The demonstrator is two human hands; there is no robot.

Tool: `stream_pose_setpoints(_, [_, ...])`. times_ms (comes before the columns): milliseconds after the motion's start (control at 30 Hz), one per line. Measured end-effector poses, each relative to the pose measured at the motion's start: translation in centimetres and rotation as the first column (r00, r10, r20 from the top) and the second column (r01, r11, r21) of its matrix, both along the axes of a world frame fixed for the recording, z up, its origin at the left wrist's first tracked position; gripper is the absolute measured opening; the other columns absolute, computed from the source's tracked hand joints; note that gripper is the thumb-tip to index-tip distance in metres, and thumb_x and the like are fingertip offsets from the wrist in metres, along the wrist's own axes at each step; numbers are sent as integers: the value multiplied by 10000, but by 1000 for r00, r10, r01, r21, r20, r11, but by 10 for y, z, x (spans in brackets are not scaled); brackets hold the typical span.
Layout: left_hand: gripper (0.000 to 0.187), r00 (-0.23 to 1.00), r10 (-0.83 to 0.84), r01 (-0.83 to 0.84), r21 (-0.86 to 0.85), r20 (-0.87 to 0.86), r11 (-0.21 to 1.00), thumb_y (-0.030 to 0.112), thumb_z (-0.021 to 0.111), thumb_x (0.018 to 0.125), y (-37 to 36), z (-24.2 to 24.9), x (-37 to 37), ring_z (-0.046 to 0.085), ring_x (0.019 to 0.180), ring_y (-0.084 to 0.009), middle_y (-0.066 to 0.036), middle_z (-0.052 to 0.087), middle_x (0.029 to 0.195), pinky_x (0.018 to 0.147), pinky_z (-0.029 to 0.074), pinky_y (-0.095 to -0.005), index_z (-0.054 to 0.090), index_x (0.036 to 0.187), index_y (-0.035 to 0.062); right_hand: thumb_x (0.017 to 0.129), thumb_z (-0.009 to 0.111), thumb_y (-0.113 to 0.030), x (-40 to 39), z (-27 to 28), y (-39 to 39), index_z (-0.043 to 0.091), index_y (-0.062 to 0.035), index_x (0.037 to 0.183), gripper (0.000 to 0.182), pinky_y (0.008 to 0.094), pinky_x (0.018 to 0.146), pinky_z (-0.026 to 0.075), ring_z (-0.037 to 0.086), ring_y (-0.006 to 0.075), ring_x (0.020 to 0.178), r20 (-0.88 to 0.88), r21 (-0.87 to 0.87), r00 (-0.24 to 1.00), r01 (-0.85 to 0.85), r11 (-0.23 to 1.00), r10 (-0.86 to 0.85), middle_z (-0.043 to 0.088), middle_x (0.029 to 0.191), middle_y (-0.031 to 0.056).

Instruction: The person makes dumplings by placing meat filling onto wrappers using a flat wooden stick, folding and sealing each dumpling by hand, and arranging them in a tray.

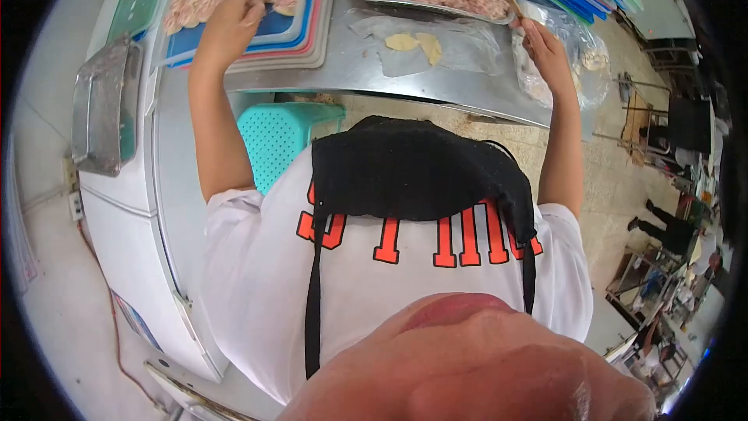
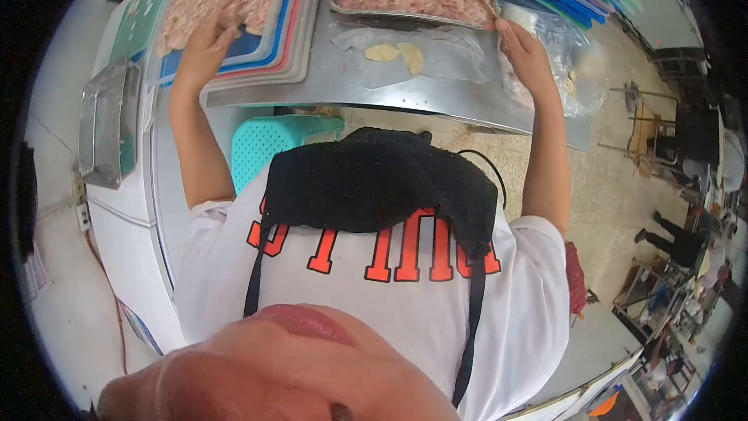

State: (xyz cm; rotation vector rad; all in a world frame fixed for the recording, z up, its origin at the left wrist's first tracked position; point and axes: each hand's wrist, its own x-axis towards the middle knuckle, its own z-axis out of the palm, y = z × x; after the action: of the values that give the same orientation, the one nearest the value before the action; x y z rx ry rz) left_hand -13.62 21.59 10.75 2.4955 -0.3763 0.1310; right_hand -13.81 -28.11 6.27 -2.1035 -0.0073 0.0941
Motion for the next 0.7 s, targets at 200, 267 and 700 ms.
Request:
stream_pose_setpoints(200, [308, 941, 43, 60, -291, 334, 955, 121, 613, 853, -107, 8, -21, 561, 763, -215, -83, 552, 831, 700, 474, -329, 620, 1157, 73, 956, 464, -440, 72, -27, -55, 699, -128, 1025, 397, 453, 711, 487, 632, 354, 821, 200, -724, 955, -8, 690, 221, 667, 847, 163])
stream_pose_setpoints(267, [235, 947, -190, 286, -412, 259, 865, 98, 625, 854, -149, -15, -17, 581, 816, -190, -84, 574, 927, 733, 487, -294, 637, 1087, 65, 950, 454, -459, 98, -21, -59, 696, -99, 934, 434, 477, 712, 506, 643, 379, 839, 136, -809, 967, -18, 587, 217, 681, 869, 171])
stream_pose_setpoints(700, [214, 930, -366, 362, 179, -13, 915, 161, 665, 762, -242, -183, 23, 540, 994, -331, -132, 579, 997, 892, 449, -403, 673, 947, 53, 947, 459, -386, 185, -76, -70, 665, -60, 751, 433, 466, 572, 529, 652, 341, 655, 411, -804, 801, 94, 587, 435, 662, 716, 149])
